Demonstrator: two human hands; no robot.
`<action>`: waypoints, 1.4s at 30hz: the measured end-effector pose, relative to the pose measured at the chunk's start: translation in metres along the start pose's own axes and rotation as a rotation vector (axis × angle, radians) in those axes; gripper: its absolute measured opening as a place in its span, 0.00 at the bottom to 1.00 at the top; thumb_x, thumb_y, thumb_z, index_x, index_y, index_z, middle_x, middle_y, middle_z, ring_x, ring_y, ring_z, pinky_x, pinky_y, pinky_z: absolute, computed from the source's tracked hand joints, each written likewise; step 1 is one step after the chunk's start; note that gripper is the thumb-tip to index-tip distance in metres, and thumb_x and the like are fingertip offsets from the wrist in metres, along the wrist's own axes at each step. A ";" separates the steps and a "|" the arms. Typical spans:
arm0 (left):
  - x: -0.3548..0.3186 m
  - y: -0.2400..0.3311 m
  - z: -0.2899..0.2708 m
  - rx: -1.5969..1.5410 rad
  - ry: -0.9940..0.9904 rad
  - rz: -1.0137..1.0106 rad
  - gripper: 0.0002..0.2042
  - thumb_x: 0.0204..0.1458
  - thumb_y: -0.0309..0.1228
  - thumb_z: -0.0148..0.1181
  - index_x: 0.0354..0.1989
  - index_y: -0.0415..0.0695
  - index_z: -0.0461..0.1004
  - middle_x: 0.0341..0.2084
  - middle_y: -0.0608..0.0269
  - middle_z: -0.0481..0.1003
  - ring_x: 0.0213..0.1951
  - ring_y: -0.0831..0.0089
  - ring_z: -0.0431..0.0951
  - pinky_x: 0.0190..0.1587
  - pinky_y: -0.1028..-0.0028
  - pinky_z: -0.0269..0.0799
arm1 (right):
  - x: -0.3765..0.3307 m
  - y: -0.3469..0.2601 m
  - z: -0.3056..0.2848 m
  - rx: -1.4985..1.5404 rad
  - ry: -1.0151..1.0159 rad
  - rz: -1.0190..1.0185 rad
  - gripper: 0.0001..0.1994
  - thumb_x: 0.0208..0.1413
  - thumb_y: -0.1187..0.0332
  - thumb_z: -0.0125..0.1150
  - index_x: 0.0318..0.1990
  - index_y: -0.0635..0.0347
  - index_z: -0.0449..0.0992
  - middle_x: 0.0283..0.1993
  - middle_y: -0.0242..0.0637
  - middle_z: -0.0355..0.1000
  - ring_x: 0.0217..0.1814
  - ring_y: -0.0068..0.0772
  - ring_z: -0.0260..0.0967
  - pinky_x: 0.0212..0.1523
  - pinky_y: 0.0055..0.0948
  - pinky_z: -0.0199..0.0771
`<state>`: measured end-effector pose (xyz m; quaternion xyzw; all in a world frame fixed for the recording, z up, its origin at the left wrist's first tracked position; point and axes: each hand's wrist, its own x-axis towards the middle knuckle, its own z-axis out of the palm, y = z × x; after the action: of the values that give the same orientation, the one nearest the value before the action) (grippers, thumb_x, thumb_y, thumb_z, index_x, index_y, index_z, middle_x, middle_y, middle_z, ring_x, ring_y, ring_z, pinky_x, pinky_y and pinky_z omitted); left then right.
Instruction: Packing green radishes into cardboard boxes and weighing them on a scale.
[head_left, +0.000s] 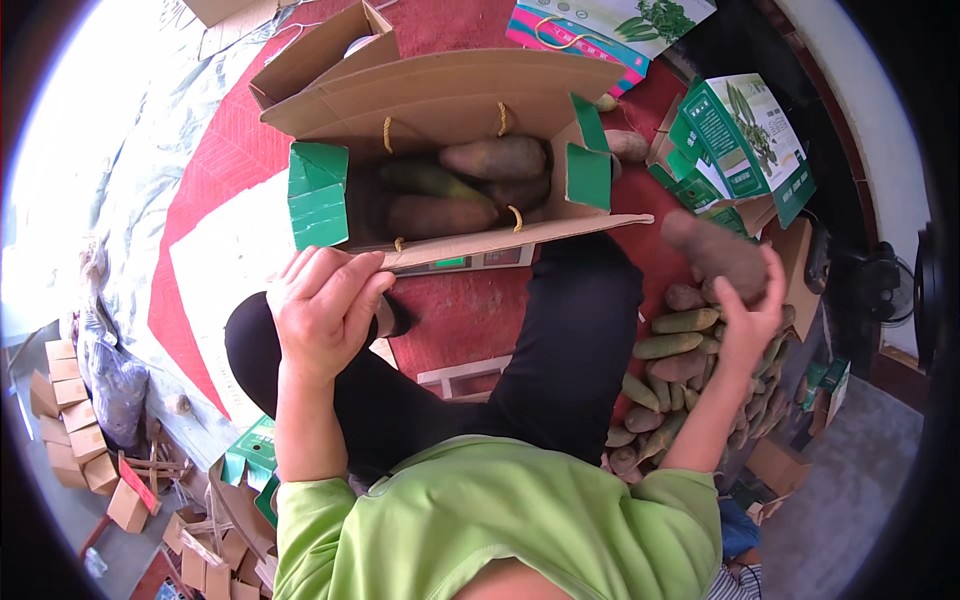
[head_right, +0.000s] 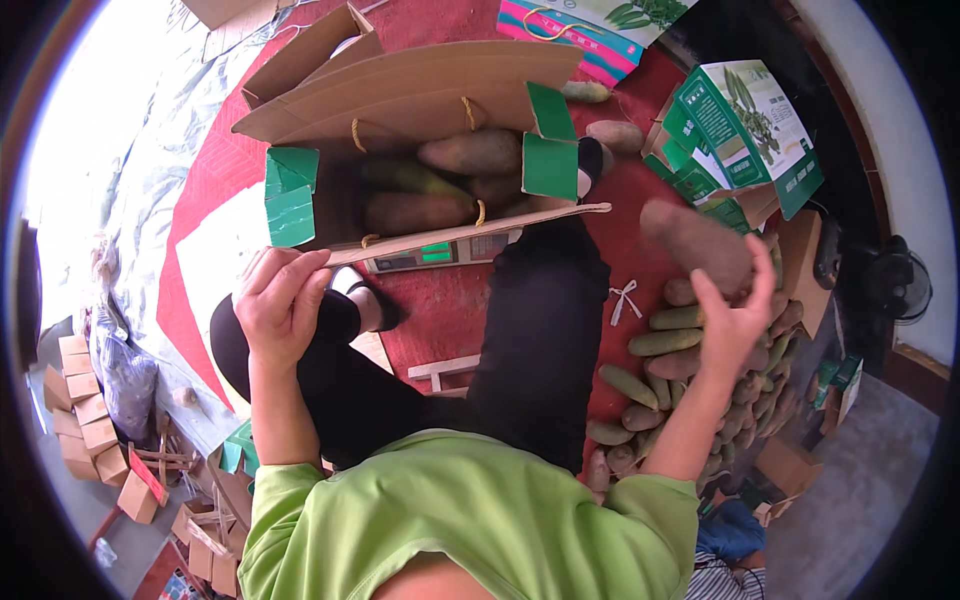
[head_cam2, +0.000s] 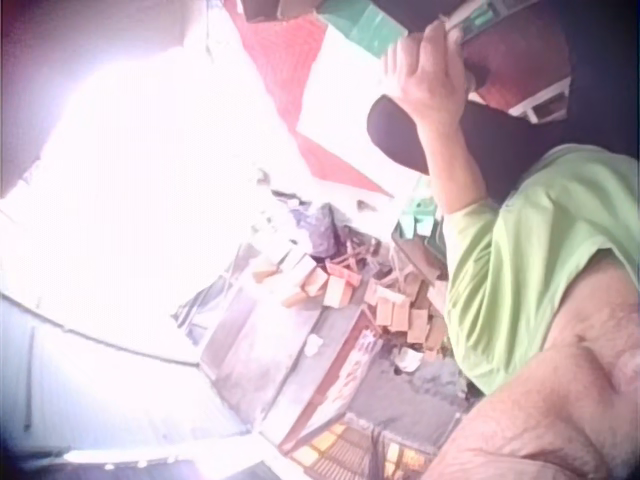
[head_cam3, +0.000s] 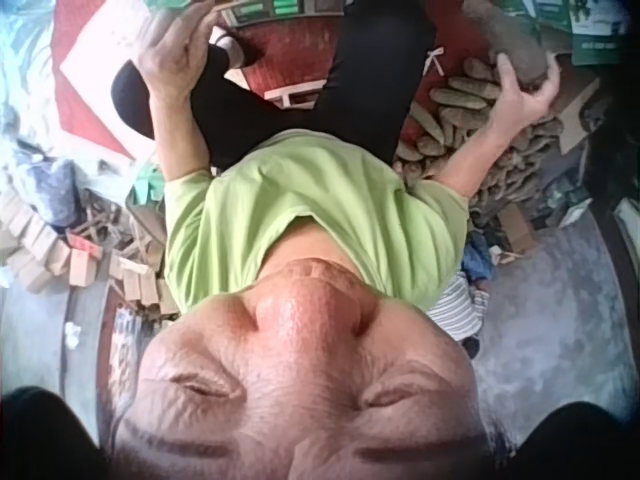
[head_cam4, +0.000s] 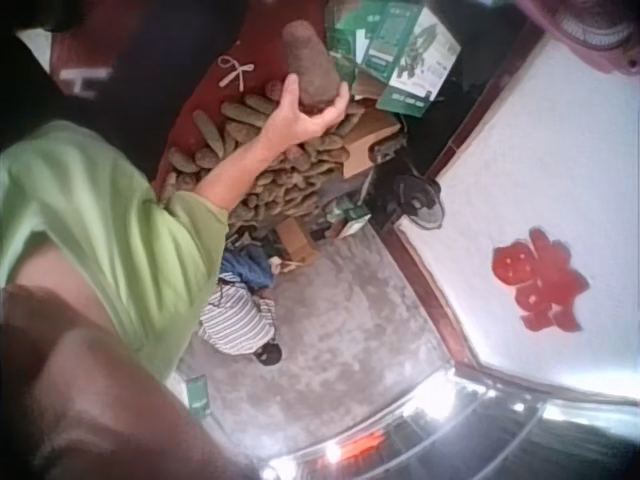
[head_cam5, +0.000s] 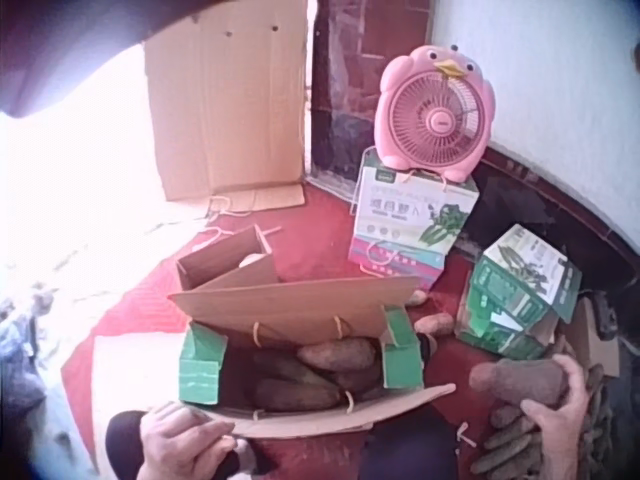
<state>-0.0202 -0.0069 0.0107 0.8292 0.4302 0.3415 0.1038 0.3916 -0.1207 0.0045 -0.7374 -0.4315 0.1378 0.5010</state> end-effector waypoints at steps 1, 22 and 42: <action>0.000 0.000 -0.002 0.002 -0.030 0.005 0.06 0.42 0.24 0.65 0.30 0.38 0.78 0.20 0.60 0.73 0.24 0.67 0.73 0.28 0.71 0.67 | 0.007 -0.025 0.002 0.067 0.017 -0.042 0.33 0.40 0.82 0.66 0.59 0.62 0.64 0.57 0.37 0.64 0.58 0.31 0.62 0.60 0.31 0.60; -0.002 0.000 0.002 -0.012 0.004 -0.030 0.06 0.43 0.29 0.67 0.28 0.42 0.78 0.20 0.63 0.71 0.24 0.66 0.72 0.28 0.69 0.66 | 0.045 -0.113 0.257 -0.099 -0.827 -0.375 0.31 0.38 0.60 0.70 0.51 0.63 0.67 0.49 0.49 0.66 0.52 0.43 0.66 0.52 0.35 0.67; -0.013 -0.022 0.001 0.025 0.160 -0.089 0.05 0.55 0.21 0.56 0.34 0.34 0.78 0.29 0.58 0.79 0.30 0.71 0.78 0.34 0.76 0.74 | -0.007 0.100 0.025 0.080 -0.338 0.249 0.11 0.55 0.69 0.60 0.46 0.60 0.75 0.38 0.28 0.74 0.38 0.17 0.70 0.35 0.18 0.69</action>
<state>-0.0388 -0.0041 -0.0066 0.7804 0.4779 0.3964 0.0738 0.4212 -0.1227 -0.0945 -0.7310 -0.4093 0.3371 0.4294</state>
